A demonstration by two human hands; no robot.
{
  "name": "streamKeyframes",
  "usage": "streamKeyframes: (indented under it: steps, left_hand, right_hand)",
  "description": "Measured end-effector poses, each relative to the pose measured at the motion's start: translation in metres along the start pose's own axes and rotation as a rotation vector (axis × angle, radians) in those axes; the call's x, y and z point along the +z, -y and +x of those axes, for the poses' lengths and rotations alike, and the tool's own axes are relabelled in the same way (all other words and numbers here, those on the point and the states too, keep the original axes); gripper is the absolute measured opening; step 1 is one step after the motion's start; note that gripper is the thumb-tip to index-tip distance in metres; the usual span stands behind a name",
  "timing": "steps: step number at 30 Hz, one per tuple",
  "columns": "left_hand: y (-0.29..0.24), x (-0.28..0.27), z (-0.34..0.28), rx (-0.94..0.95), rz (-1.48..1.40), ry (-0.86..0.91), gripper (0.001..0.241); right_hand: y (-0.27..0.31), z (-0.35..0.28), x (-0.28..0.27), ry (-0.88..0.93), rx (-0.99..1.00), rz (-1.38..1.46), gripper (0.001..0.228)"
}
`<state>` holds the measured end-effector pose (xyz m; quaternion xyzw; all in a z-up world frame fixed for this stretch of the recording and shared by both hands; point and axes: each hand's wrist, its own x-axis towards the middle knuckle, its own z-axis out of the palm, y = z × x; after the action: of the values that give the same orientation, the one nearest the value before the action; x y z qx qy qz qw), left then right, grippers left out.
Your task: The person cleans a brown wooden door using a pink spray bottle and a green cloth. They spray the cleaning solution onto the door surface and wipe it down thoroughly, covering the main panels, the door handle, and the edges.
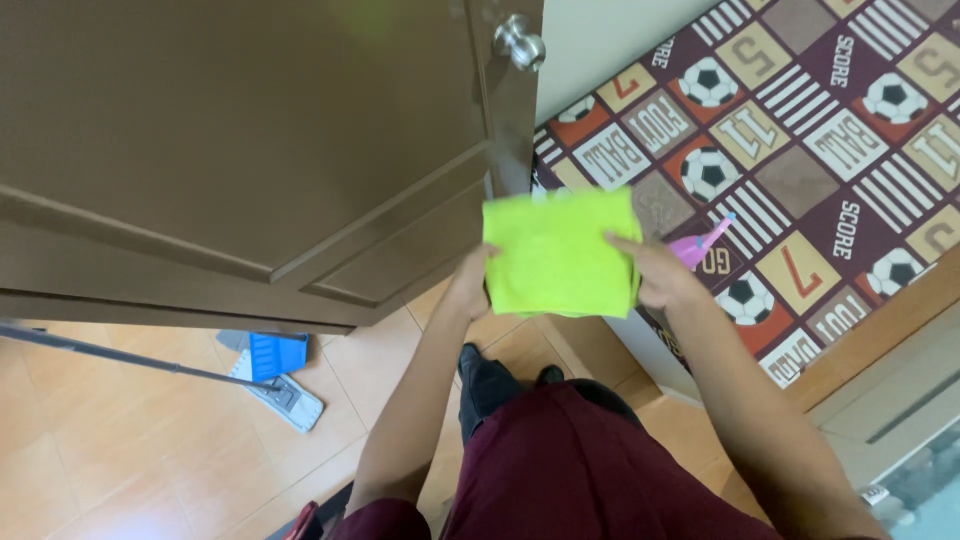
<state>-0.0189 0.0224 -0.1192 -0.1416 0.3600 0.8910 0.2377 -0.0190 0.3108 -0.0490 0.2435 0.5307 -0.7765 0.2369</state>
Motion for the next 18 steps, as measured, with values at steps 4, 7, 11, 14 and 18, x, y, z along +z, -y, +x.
streamKeyframes:
  steps: [4, 7, 11, 14, 18]
  left_hand:
    - [0.047, -0.042, -0.013, -0.156, 0.168, 0.064, 0.054]
    - [0.043, -0.017, -0.039, -0.201, 0.251, 0.119, 0.06]
    - [0.051, -0.004, -0.044, -0.202, 0.228, 0.025, 0.058]
    - [0.105, -0.066, -0.007, -0.353, 0.055, -0.137, 0.043]
    - [0.075, -0.039, -0.01, -0.36, 0.051, -0.103, 0.032]
  right_hand:
    - [-0.051, 0.001, -0.024, 0.104, 0.092, -0.024, 0.049]
    - [-0.058, -0.006, -0.03, 0.096, 0.071, -0.048, 0.053]
    - [-0.06, 0.001, -0.04, -0.051, 0.166, -0.134, 0.05]
    - [-0.088, 0.02, -0.059, -0.15, 0.3, -0.022, 0.047]
    - [-0.092, 0.032, -0.074, -0.06, 0.306, 0.051, 0.044]
